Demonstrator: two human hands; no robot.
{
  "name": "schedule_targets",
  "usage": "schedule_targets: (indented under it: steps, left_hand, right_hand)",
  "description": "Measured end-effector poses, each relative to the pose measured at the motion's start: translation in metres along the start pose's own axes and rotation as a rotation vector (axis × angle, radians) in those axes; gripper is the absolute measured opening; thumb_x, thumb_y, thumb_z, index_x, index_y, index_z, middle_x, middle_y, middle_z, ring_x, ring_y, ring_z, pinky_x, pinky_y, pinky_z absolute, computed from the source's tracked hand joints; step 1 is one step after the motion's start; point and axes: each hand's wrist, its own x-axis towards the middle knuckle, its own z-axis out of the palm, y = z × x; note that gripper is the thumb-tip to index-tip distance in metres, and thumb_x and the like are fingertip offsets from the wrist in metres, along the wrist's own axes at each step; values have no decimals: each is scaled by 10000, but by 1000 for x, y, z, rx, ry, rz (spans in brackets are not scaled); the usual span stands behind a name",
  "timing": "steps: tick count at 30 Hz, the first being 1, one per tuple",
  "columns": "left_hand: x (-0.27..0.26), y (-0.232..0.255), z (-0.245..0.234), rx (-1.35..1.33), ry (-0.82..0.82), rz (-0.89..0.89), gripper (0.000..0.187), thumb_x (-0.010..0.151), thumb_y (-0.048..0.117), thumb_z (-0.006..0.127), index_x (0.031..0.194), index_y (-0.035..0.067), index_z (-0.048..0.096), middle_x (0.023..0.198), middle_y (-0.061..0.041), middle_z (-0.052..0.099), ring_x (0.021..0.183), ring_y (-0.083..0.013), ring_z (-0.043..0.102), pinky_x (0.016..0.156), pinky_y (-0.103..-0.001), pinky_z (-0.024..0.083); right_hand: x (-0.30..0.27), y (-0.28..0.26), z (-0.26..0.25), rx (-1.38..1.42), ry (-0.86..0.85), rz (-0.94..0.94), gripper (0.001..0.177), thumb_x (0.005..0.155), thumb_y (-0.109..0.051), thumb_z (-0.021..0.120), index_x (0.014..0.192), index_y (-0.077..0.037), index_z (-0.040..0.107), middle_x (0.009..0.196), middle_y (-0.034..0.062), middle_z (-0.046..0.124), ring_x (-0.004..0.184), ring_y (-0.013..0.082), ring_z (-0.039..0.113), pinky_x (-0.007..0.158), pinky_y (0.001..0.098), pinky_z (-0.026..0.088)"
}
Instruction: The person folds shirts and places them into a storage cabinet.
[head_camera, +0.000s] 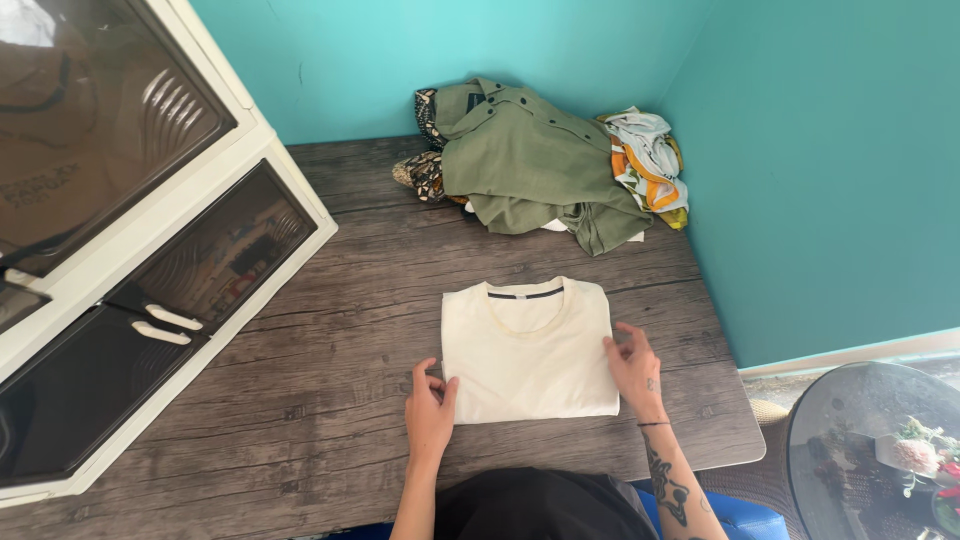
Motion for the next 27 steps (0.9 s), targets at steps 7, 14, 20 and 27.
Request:
schedule_targets:
  steps: [7,14,20,27]
  left_hand:
    - [-19,-5,-6,68,-53,86,445,974,234,622,1379,96,502,700,-46,648,602,-164,607,570,-323,508]
    - [-33,-18,-7,164,-88,128,389,997,208,580,1371,117,530,677,-52,644,611,-178,617,619,-347,503]
    - [-53,-18,-27,160,-117,-20,412,977,207,582,1378,132,523,768,-66,667,708,-228,646,707,-397,536]
    - [-50,32,14,189,18,646,384,887,101,649,1267,49,624,1504,-230,434,1416,-428,395,1145,-530,345]
  right_hand:
    - [-40,-17,-14,-71,-51,-5,498,966,-189,568,1433,-57,454,742,162,710,649,328,721,669,451,574]
    - [-62,3,5,-201,133,-420,319,1017,-105,535,1332,-56,552,1047,176,720,909,304,696,822,454,515]
    - [-62,-7,2,-120,11,-211,395,984,-145,592,1375,-90,600,1033,127,675,959,270,659,919,431,484]
    - [-31,-48,17,-150,101,-588,503,968,-203,637,1434,-50,530,1573,243,412,1461,436,386,1153,546,351]
